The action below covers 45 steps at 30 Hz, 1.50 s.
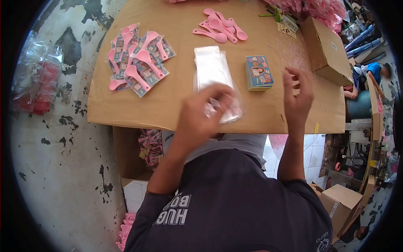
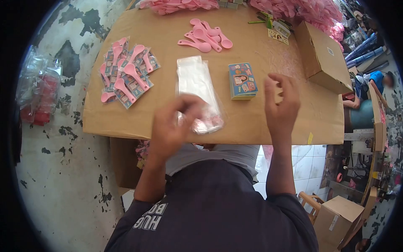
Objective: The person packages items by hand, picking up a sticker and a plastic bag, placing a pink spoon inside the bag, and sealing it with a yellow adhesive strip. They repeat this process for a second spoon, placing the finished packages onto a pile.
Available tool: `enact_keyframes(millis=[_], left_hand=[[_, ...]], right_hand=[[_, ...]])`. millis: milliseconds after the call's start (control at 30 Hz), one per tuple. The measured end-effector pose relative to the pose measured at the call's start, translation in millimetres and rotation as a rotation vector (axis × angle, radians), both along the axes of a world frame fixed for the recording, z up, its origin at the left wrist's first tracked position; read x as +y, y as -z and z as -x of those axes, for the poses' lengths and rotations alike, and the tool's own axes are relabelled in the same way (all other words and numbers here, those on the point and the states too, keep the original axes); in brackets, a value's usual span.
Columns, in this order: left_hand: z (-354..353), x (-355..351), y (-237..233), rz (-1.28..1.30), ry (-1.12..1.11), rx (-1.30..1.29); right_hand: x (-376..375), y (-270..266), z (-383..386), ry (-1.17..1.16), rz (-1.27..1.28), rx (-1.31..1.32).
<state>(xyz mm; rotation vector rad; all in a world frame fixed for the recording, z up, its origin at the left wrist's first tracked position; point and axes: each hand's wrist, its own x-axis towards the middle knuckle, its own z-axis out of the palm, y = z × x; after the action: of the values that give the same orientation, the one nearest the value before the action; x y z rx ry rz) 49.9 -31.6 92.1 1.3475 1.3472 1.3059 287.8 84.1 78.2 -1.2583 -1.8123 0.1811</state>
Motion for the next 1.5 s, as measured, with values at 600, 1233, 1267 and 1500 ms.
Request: enact_keyframes(millis=[600, 1233, 1267, 1500], left_hand=[[39, 30, 62, 0.185, -0.422, 0.333], [45, 19, 75, 0.040, -0.424, 0.023], [48, 18, 75, 0.076, -0.443, 0.049], [56, 14, 63, -0.235, -0.523, -0.784]], right_hand=[[31, 43, 8, -0.078, 0.464, 0.307], [-29, 27, 71, -0.655, 0.695, 0.313], [-28, 29, 73, -0.622, 0.515, 0.101], [-32, 25, 76, -0.582, 0.604, 0.089]])
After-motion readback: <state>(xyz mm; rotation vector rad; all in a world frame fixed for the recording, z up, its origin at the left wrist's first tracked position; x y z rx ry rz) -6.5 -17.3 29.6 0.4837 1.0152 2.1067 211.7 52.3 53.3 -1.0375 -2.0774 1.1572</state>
